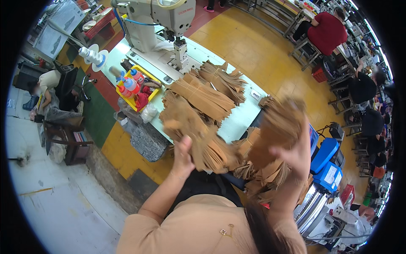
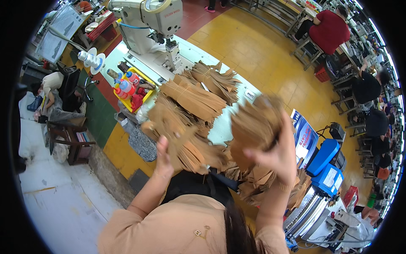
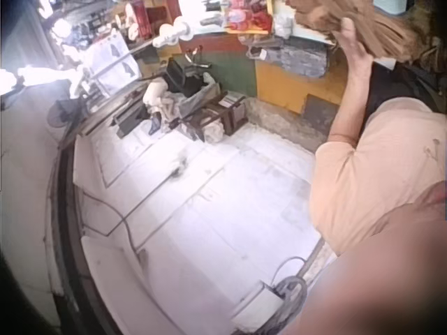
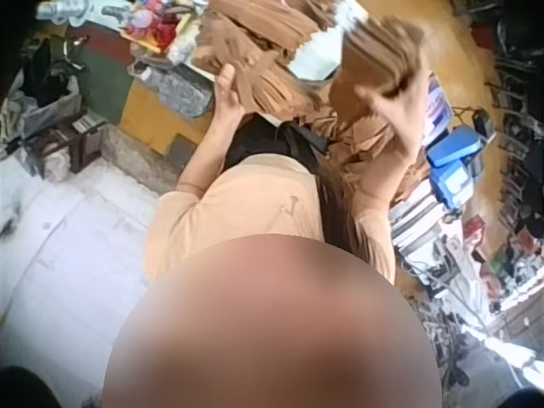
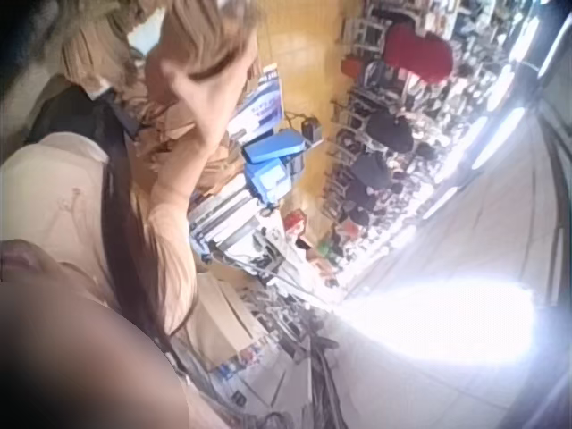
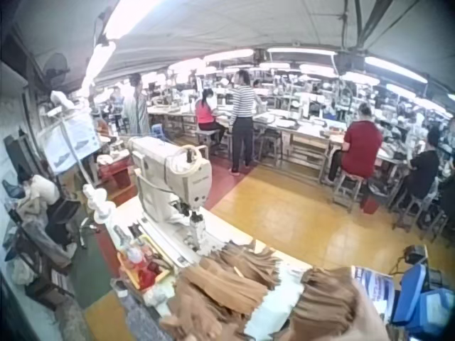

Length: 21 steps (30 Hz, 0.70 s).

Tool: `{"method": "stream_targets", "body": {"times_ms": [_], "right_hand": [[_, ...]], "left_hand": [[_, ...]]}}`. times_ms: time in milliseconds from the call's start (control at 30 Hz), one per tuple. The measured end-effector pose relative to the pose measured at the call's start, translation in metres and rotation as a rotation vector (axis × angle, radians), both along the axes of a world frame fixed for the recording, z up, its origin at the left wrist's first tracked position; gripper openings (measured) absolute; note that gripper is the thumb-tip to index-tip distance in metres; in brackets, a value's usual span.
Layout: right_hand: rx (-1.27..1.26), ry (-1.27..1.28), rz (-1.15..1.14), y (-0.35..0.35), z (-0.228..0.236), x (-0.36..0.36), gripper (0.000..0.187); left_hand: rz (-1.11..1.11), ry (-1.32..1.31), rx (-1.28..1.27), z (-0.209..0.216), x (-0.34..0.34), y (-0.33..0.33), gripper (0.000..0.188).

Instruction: The person sorts and stacks brown leather pieces on a worktable, then walks to another station to inspect a bundle of dark leather strips. She returns to the first table and adjusts a blue industrial machine, preparing it for use.

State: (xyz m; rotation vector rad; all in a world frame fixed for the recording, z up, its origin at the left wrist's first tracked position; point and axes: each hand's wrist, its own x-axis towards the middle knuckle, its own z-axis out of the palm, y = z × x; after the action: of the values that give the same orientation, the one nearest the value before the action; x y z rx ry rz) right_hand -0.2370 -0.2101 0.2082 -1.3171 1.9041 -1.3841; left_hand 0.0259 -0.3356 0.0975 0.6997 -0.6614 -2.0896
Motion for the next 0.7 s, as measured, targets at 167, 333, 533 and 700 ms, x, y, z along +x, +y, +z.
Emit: {"method": "stream_targets", "body": {"times_ms": [167, 333, 533, 700], "right_hand": [[0.117, 0.525, 0.214, -0.202, -0.08, -0.027, 0.087], [0.581, 0.291, 0.243, -0.276, -0.206, 0.002, 0.076], [0.49, 0.368, 0.165, -0.249, -0.203, 0.005, 0.072], [0.274, 0.206, -0.103, -0.153, -0.176, 0.032, 0.061]], "left_hand": [[0.135, -0.622, -0.171, -0.061, -0.018, -0.107, 0.075], [0.239, -0.879, -0.364, -0.114, -0.048, -0.113, 0.098], [0.015, -0.533, -0.262, -0.112, -0.017, -0.11, 0.091], [0.082, -0.9, -0.271, -0.083, 0.011, -0.099, 0.061]]}}
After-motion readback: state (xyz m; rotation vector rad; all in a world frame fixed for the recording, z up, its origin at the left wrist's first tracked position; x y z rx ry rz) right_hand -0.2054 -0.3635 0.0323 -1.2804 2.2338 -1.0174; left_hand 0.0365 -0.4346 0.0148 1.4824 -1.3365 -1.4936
